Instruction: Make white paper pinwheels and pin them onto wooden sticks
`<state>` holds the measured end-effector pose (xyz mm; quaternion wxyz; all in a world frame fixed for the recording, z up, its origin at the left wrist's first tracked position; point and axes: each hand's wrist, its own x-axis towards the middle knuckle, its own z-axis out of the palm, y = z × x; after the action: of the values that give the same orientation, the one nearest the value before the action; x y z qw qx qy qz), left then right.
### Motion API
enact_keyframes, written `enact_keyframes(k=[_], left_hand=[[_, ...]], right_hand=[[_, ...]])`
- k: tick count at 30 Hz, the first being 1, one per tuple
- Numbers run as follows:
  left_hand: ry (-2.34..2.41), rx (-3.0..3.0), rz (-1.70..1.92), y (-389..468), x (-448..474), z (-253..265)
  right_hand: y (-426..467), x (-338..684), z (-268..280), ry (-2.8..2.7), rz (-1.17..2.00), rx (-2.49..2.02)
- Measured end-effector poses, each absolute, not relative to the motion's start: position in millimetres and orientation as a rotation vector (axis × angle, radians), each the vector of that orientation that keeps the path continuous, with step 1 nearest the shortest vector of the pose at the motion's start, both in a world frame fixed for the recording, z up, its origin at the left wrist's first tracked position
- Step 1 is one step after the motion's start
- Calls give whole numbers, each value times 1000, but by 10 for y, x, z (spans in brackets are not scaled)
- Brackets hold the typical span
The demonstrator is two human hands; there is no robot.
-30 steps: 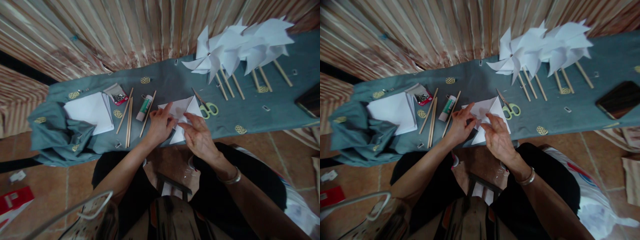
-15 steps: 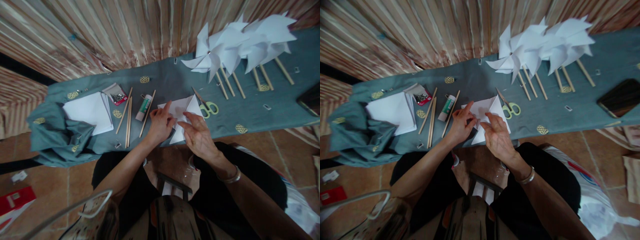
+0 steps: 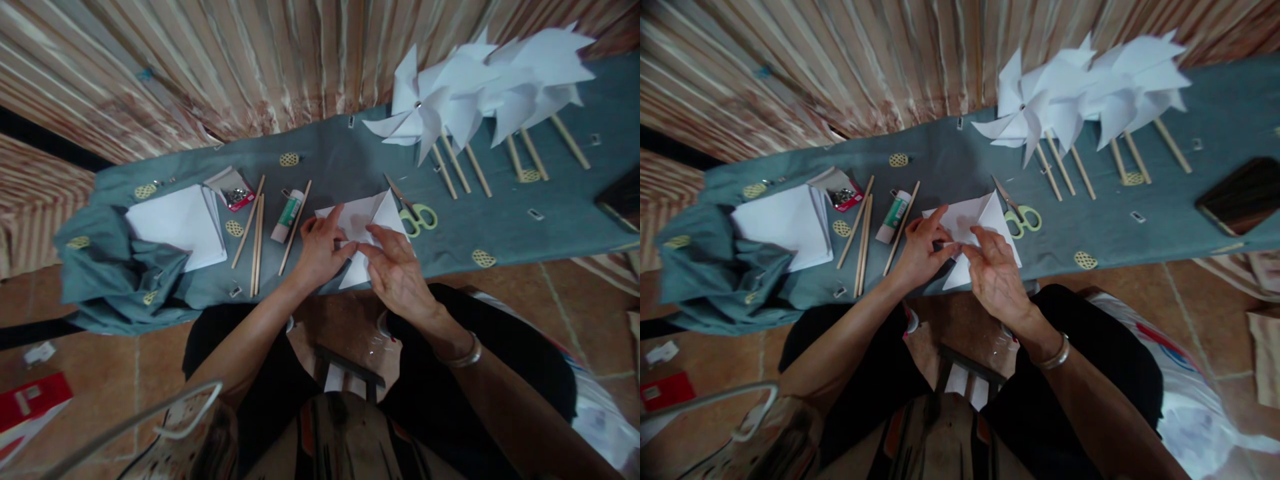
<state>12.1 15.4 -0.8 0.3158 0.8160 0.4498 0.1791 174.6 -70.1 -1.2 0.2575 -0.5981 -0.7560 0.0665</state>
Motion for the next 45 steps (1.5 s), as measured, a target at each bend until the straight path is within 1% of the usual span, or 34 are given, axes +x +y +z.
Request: enact_keyframes(k=[5,12,33,39,45], left_hand=[[1179,2129,504,120,101,-19],[1186,2097,464,142,93,-4],[1198,2079,398,150,104,16],[1177,2099,436,109,104,44],[1113,2168,527,90,9,42]], right_hand=[[-706,1757,-18,-2081,146,-1611],[-719,1756,-21,-2031,222,-1639],[-721,1744,-64,-1999,237,-1603],[-730,1758,-68,-2029,178,-1620],[-724,1766,-40,-1990,231,-1570]])
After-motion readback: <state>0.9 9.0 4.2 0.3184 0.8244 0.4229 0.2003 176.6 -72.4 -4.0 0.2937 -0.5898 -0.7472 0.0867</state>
